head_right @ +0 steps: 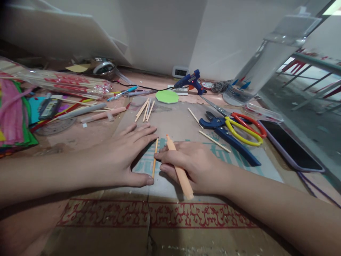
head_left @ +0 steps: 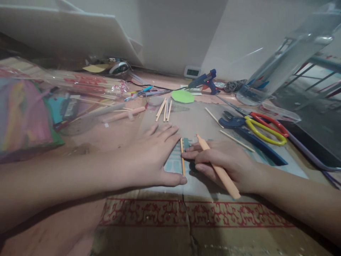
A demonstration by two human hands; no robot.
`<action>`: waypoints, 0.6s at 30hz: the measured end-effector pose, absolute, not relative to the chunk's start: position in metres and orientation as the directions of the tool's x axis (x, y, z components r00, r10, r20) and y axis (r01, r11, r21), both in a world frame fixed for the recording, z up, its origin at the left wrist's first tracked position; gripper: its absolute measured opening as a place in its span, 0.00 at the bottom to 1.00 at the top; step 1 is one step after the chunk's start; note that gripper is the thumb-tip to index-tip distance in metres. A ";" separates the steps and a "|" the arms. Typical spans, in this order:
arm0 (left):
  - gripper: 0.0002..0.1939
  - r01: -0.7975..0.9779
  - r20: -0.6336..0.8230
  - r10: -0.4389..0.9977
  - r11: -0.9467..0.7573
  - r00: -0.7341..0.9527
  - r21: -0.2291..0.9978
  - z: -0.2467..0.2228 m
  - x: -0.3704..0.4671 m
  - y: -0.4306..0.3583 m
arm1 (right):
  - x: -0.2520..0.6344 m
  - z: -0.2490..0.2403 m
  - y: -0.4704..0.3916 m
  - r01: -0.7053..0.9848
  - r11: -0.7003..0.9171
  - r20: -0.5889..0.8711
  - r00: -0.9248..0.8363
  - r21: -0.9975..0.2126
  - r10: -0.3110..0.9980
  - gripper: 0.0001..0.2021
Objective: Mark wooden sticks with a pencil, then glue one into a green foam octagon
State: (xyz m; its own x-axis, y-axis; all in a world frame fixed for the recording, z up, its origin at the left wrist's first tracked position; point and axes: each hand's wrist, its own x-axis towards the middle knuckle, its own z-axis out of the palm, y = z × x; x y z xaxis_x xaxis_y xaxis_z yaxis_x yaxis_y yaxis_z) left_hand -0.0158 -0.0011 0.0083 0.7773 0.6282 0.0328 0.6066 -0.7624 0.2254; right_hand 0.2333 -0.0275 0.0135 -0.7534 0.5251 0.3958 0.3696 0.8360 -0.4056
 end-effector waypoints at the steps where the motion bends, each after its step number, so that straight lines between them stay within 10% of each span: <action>1: 0.49 0.610 0.033 0.631 -0.761 0.775 0.222 0.008 -0.015 -0.002 | 0.233 0.014 -0.028 0.371 0.836 0.394 -0.754 -0.405 0.525 0.05; 18: 0.50 0.622 0.046 0.647 -0.748 0.761 0.232 0.007 -0.014 -0.002 | 0.221 0.015 -0.008 0.375 0.222 0.132 -0.250 -0.900 0.959 0.10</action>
